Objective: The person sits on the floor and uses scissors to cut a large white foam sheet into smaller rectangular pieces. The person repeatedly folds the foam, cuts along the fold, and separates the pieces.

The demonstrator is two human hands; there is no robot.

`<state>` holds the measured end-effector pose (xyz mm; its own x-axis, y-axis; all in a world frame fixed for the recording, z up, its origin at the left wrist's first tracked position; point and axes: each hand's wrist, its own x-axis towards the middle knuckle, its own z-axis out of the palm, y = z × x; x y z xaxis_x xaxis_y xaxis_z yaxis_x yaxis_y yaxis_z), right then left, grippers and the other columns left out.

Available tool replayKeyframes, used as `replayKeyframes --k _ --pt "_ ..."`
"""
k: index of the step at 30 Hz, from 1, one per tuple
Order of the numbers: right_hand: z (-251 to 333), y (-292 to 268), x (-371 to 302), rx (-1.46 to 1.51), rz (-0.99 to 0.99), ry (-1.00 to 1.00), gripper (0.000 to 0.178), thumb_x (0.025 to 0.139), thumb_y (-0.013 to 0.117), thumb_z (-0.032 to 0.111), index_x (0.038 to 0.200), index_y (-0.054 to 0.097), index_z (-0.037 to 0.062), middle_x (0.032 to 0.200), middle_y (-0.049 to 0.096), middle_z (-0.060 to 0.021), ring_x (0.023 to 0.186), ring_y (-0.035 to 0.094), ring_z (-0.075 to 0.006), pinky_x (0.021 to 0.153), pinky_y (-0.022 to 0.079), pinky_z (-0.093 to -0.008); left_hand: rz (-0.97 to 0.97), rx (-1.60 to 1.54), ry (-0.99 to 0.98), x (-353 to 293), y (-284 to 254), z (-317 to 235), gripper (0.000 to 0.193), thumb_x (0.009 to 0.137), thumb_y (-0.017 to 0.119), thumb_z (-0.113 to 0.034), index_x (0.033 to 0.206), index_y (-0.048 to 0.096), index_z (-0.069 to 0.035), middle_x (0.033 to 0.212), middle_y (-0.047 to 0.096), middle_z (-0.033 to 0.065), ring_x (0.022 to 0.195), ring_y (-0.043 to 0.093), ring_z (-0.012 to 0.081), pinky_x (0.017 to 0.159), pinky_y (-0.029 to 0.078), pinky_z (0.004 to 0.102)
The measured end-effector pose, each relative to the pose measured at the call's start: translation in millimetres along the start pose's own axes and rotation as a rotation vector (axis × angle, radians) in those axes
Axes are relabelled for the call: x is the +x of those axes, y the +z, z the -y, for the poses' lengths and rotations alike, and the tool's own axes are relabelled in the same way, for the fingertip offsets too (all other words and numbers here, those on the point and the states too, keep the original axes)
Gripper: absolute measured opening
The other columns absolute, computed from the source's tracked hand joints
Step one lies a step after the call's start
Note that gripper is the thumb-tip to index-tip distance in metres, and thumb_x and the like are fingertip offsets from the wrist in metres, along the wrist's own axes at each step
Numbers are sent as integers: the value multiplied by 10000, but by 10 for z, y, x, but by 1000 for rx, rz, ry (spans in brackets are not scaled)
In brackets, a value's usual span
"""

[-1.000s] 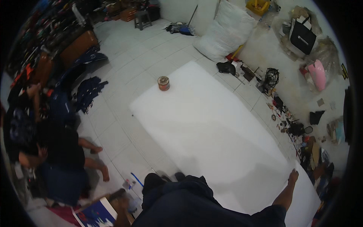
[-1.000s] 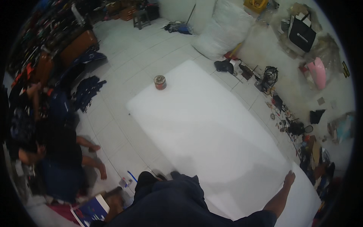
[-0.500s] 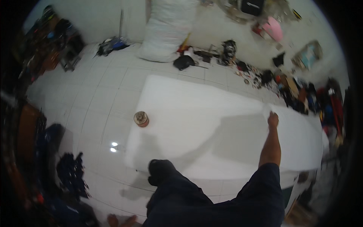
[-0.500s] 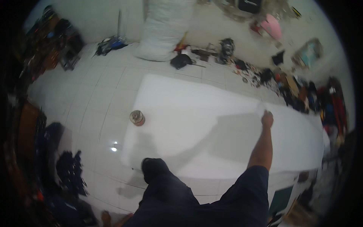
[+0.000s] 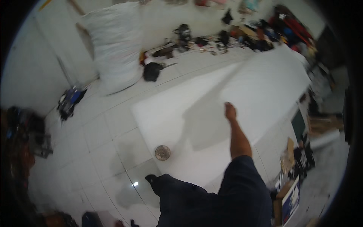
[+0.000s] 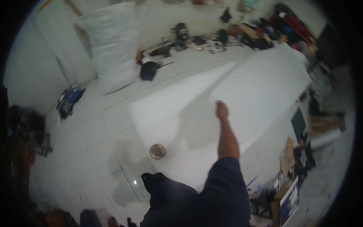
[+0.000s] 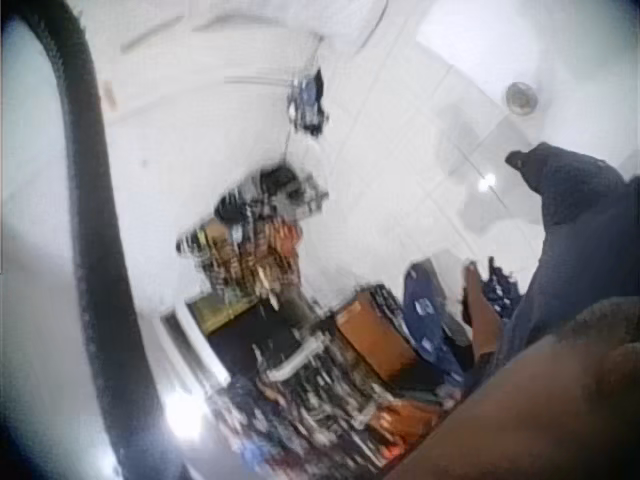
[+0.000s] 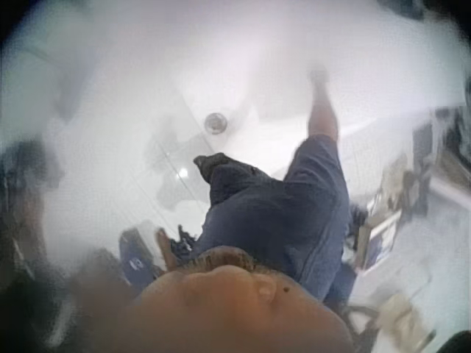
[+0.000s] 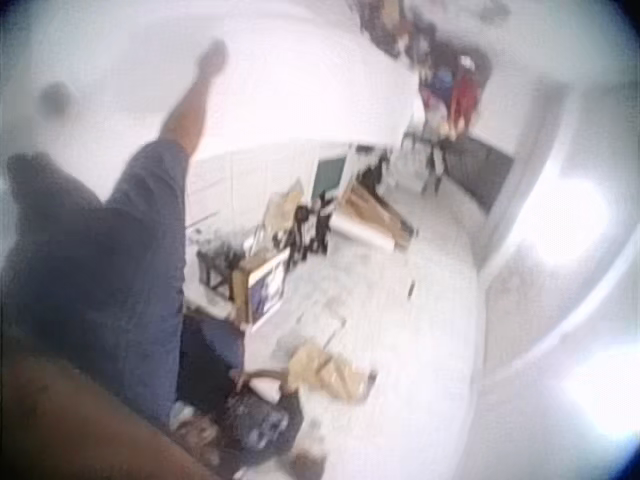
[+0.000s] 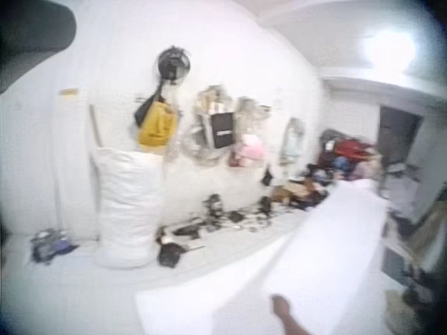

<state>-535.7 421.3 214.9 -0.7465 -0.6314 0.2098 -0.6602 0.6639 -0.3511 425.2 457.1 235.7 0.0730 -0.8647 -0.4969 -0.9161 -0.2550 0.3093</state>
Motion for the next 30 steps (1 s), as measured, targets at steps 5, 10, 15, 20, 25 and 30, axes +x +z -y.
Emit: replayKeyframes --k 5,10,15,20,25,30 --pt "1376 361 -979 255 39 191 330 963 498 282 1160 614 44 1168 617 -172 1099 564 -336 951 440 -403 389 245 99 1435 -373 -516 377 908 514 -308 1087 600 12 1047 636 197 1010 609 323 879 467 400" --pt "2849 376 -1802 433 12 200 251 929 561 245 1136 630 121 1006 640 -144 853 600 -309 799 483 -389 498 454 338 2989 -1145 -1070 371 888 525 -308 1082 608 -3 1054 637 195 1025 606 328 873 471 410" --pt "3484 869 -2748 385 103 176 284 869 559 115 1145 627 124 1058 653 -121 963 614 -318 844 485 -428 581 663 604 4581 -1519 -1314 365 868 537 -307 1078 616 -19 1061 638 192 1039 603 333 866 474 419" --pt "3688 1500 -3512 266 18 449 312 798 568 59 1096 639 118 1071 658 -110 996 600 -318 859 468 -432 408 957 745 5348 -1130 -2221 388 857 583 -334 1049 629 0 1026 647 206 984 627 335 870 488 388" --pt "3736 1848 -4116 73 -94 691 353 725 593 3 1057 634 117 1056 641 -65 1049 562 -259 908 398 -430 909 418 696 4788 95 -3133 369 830 650 -290 1095 625 -34 856 659 120 777 633 222 732 506 351" --pt "3136 3008 -4533 28 -171 575 361 701 599 -19 1032 644 120 997 636 -42 1020 548 -228 916 370 -421 1221 85 283 5189 2400 -3568 765 863 437 -678 1348 436 -86 1248 508 148 1097 494 279 900 438 473"
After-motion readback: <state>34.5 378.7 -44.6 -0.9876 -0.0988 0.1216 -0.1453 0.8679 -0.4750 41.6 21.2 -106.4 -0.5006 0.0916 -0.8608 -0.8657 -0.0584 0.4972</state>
